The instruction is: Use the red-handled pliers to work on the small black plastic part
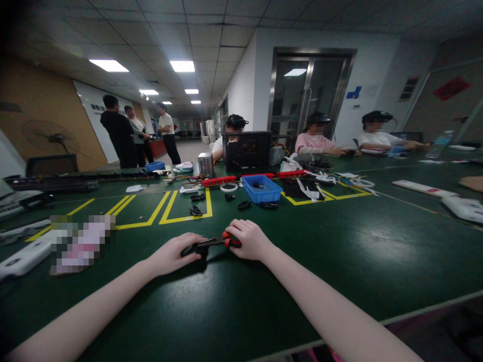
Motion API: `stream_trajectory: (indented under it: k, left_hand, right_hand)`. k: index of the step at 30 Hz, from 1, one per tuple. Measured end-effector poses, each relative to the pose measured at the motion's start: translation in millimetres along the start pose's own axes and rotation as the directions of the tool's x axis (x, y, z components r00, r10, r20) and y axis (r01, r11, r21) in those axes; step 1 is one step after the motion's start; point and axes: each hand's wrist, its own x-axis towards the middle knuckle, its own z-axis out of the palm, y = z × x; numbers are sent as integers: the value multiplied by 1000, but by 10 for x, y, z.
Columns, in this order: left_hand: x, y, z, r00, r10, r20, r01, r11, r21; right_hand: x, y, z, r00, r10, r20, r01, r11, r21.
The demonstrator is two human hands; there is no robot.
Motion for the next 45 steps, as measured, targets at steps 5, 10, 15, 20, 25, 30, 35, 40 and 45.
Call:
stream_trajectory:
  k: [5,10,15,20,25,30,35,40,45]
  left_hand:
    - [-1,8,-5,1000,-1,5,1,1000,5]
    - [-2,0,-5,1000,8,14,-9,1000,8]
    - [0,-22,4,1000,7,5,-7,1000,-1]
    - [1,-20,2,1000,-7,-5,7,1000,-22]
    - [-1,-12,3,1000,-5,-8,5,999,-33]
    - [-1,-10,5,1000,-4,-12,4,1000,-30]
    - [4,8,-12,1000,-1,-9,1,999,-53]
    - [4,11,-14,1000,-8,-7,7,999,-48]
    - [-4,9,-8,1000,-17,-9,16,999,-45]
  right_hand:
    - [4,0,-2,1000,6,15,-6,1000,26]
    - [-4,-14,-11,1000,1,29,-1,1000,23]
    - [-5,-15,-16,999,-13,38,14,1000,-10]
    - [2,-10,-11,1000,8,17,-8,1000,8]
    - [9,-18,-28,999,26,40,-28,998,53]
    - [17,-37,-49,997,47,64,-55,990,127]
    - [21,-48,-58,997,62,56,-70,985,157]
    - [24,-53,-60,997,54,61,-62,988,138]
    - [23,-56,-59,995,51,82,-61,991,119]
